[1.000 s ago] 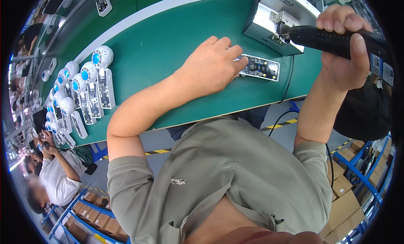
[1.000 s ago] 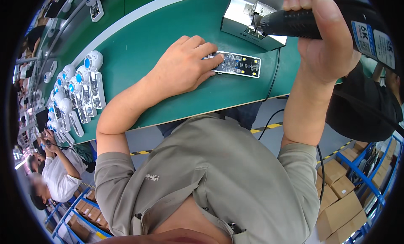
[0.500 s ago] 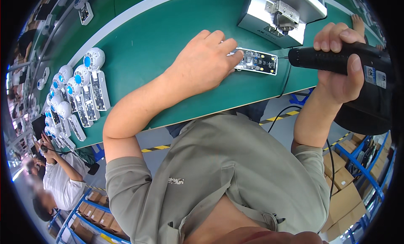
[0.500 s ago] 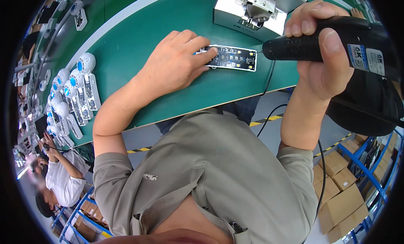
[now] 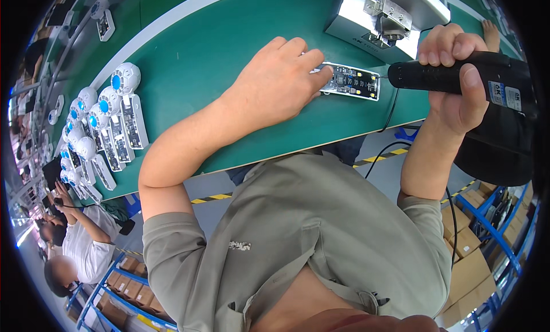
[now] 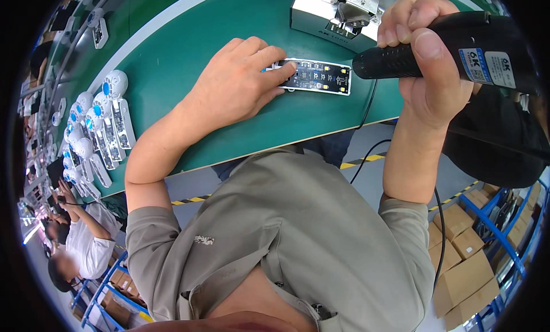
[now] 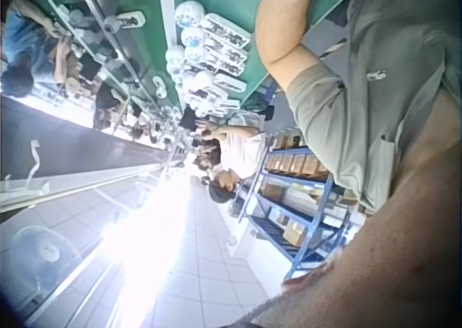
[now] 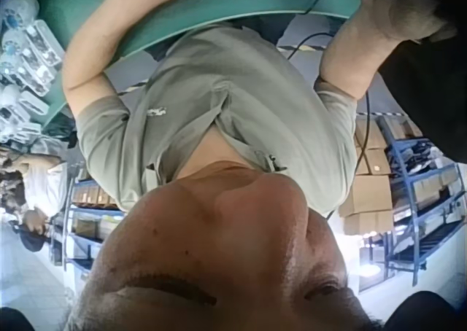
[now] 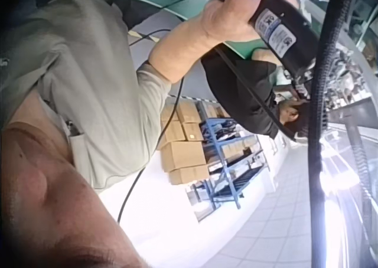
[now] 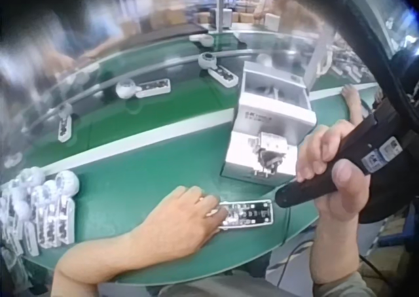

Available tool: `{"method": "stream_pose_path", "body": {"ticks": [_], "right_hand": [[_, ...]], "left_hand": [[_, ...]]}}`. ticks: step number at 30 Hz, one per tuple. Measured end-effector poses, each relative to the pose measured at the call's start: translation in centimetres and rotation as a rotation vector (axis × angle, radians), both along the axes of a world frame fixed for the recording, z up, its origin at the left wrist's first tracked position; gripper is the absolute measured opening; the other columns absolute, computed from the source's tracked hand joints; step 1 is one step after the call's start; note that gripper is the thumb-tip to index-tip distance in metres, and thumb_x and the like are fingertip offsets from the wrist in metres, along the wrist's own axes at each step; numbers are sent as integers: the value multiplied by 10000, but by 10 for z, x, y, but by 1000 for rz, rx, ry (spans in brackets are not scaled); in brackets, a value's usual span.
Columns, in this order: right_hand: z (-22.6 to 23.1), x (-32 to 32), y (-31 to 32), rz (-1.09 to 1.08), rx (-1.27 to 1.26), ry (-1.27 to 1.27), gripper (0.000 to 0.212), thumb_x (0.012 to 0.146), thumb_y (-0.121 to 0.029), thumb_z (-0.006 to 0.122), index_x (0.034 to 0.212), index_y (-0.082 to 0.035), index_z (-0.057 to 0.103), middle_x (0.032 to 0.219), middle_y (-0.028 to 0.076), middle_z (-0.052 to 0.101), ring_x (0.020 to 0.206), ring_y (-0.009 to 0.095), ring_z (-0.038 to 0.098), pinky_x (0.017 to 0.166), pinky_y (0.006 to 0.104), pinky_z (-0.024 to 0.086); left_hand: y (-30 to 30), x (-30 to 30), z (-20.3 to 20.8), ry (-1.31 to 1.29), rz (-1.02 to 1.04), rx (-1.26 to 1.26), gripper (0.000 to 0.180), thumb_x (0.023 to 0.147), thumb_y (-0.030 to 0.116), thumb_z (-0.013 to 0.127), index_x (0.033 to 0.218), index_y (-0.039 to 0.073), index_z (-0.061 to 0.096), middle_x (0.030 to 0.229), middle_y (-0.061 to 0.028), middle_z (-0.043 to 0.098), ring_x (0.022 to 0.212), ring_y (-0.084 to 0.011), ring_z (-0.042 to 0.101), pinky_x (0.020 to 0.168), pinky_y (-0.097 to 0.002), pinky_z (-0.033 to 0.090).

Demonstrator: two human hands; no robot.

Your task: Assembling electronic components onto a printed circuit board at a production line station.

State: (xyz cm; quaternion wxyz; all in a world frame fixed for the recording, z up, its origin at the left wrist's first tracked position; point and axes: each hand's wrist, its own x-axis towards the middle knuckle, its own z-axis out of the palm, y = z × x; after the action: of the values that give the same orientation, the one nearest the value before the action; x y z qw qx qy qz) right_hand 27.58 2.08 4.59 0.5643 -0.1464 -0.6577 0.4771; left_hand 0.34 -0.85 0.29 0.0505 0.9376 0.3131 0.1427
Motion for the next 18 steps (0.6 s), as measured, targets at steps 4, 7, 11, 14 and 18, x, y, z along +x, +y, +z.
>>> {"method": "stream_pose_path", "body": {"ticks": [4,7,11,14,18], "right_hand": [[7,-3,2,-18,10,34,287,833,-167,541,1053,7,604,806,111,558,722,201,532,658,296,470],[40,3,2,-2,177,41,326,864,-201,502,1108,1,578,874,110,542,769,202,520,688,298,460],[49,1,13,86,249,35,367,884,-256,470,1142,-17,574,922,93,519,833,209,488,747,314,424],[47,-2,26,179,262,28,396,893,-300,452,1158,-34,579,948,77,502,882,215,461,797,330,391],[33,-5,34,192,235,-7,433,900,-317,445,1205,-34,566,942,69,495,865,203,455,790,318,389]], "left_hand": [[1,-1,0,9,-3,17,309,783,185,715,1073,97,655,1082,-36,570,923,-211,513,832,-325,432],[0,-1,-1,19,1,23,307,786,188,713,1074,99,656,1083,-37,571,915,-210,509,827,-322,430],[0,0,-4,-21,-14,73,235,811,200,667,1021,96,672,987,-46,561,857,-211,501,779,-322,423],[1,0,-5,-63,-22,118,190,834,210,621,968,93,688,890,-54,552,801,-213,495,732,-324,416],[0,1,-7,-85,-25,133,186,829,207,626,961,91,690,883,-53,548,795,-213,494,726,-324,416]]}}
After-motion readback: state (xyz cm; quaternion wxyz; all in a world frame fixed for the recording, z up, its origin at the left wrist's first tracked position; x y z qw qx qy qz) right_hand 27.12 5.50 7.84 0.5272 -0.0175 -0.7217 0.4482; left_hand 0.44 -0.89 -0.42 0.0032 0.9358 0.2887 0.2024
